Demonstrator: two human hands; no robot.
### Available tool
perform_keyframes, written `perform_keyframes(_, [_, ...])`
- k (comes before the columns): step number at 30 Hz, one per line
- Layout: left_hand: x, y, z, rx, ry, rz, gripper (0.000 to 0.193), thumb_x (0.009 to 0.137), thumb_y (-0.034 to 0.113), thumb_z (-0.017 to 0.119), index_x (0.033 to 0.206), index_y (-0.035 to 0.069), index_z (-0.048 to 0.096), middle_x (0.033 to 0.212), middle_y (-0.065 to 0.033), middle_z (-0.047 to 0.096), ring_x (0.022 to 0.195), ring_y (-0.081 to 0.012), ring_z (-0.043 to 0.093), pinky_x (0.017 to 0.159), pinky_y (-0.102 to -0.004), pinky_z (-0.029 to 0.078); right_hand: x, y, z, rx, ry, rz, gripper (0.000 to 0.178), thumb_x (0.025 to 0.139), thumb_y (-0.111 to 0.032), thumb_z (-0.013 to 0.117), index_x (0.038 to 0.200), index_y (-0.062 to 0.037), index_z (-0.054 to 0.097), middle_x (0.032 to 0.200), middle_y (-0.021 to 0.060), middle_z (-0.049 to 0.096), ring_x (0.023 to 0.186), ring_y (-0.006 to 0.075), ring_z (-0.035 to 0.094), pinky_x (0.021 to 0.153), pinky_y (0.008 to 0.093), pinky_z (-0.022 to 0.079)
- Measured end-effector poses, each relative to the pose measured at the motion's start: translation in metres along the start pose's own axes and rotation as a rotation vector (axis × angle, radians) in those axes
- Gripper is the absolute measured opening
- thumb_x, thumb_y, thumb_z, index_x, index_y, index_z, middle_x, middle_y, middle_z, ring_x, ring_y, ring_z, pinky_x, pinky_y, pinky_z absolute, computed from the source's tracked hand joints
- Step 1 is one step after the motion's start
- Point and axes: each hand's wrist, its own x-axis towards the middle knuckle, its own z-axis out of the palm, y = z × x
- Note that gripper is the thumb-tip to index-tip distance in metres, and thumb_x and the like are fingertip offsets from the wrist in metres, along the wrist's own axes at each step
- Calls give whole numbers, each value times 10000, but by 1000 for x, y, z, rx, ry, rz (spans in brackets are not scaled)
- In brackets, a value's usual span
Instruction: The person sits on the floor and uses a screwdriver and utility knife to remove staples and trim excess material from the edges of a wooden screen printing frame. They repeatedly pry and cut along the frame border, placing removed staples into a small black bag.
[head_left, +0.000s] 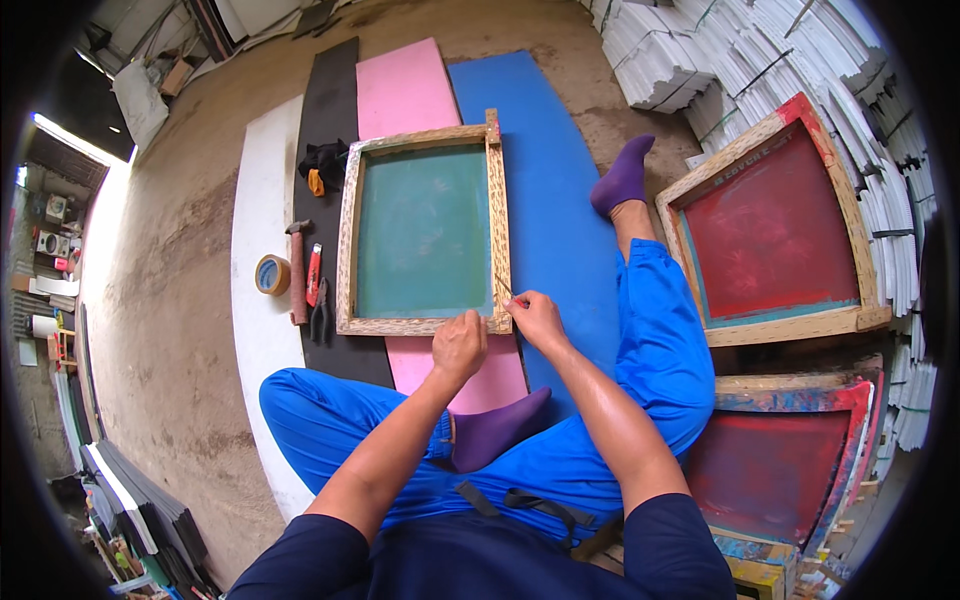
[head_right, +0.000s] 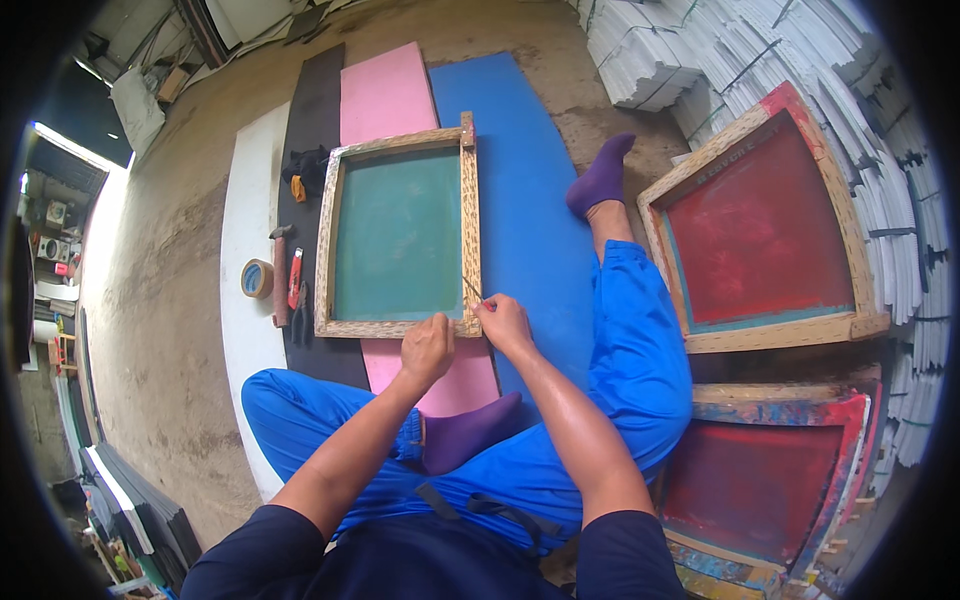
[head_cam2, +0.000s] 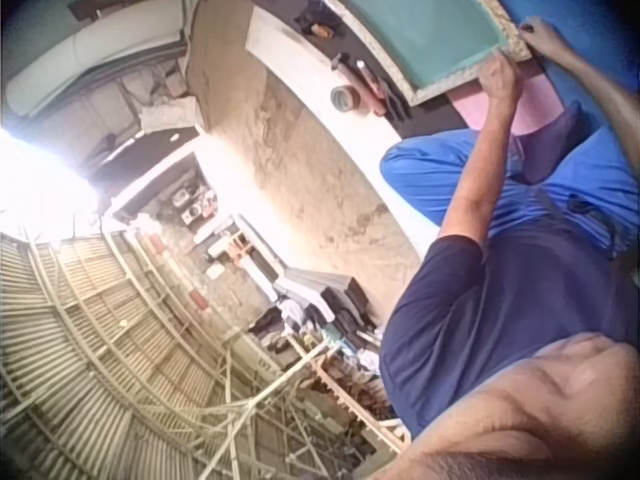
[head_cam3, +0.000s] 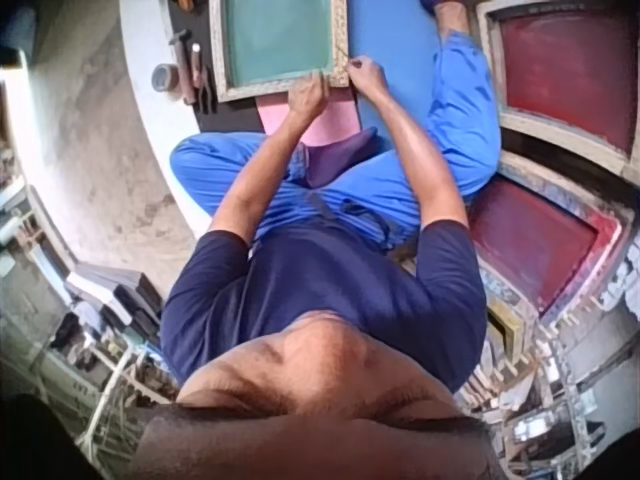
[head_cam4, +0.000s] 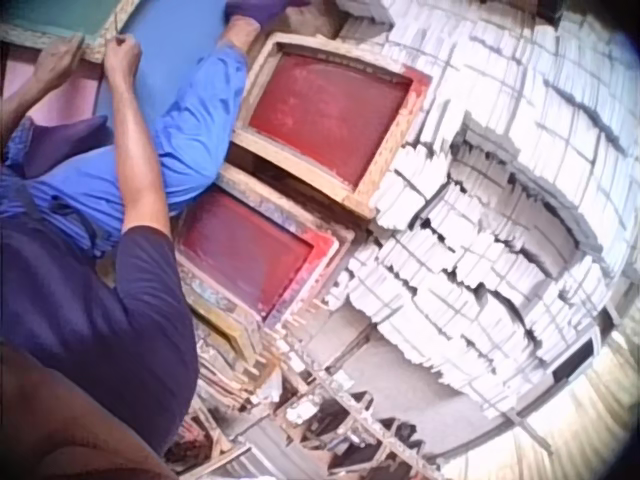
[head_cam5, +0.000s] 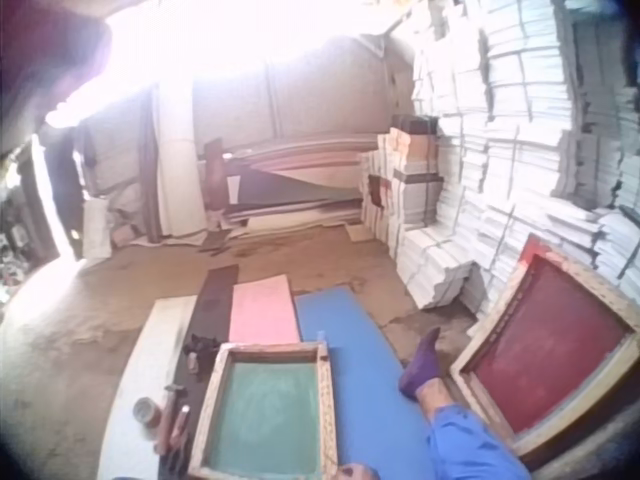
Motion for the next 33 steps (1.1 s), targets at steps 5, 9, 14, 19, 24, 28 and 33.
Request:
perform_keyframes(5, [5,22,-5,156,-72,-66,362,1008,396,553,842,75,574,760,-158,678,702,-343,685,664,-484,525,13,0,5,36,-40,126,390,902,-366,722,894,24,724,777,156,709,732,237,672,687,397,516])
perform_keyframes(9, [10,28,4,243,-133,-92,316,1001,378,543,876,91,582,793,-140,690,717,-324,702,677,-472,538,5,-4,7,17,34,119,390,906,-363,717,884,27,711,760,150,699,718,240,663,683,404,510])
perform_keyframes(14, [7,18,15,338,-166,2,140,944,235,546,919,103,585,798,-115,681,737,-300,709,670,-462,537,-2,-7,12,7,103,67,388,910,-368,709,878,18,693,792,178,713,777,319,704,724,432,529])
perform_keyframes(19, [6,6,23,230,-122,95,82,916,147,531,895,76,564,775,-134,673,711,-324,697,671,-450,536,-13,-17,15,-78,106,54,376,878,-369,759,978,-14,684,892,193,727,868,378,706,763,462,538])
perform_keyframes(24, [0,-12,10,6,-140,151,81,911,108,532,873,38,544,761,-180,663,712,-351,689,684,-494,543,-12,-8,15,-103,74,82,375,863,-369,782,1019,-49,665,943,181,727,910,386,699,783,481,534])
perform_keyframes(28, [-11,-27,-10,-49,-113,-33,120,944,106,539,864,17,529,755,-217,653,712,-387,678,673,-530,538,-15,-17,13,-161,42,122,350,880,-368,764,1022,-67,655,953,176,727,928,386,697,788,491,529])
perform_keyframes(33, [-25,-59,-36,-174,21,-118,198,1003,170,546,893,7,524,778,-244,637,720,-470,637,657,-555,517,-19,-24,13,-188,30,123,323,900,-354,740,1059,-87,647,986,156,726,960,391,688,810,496,527])
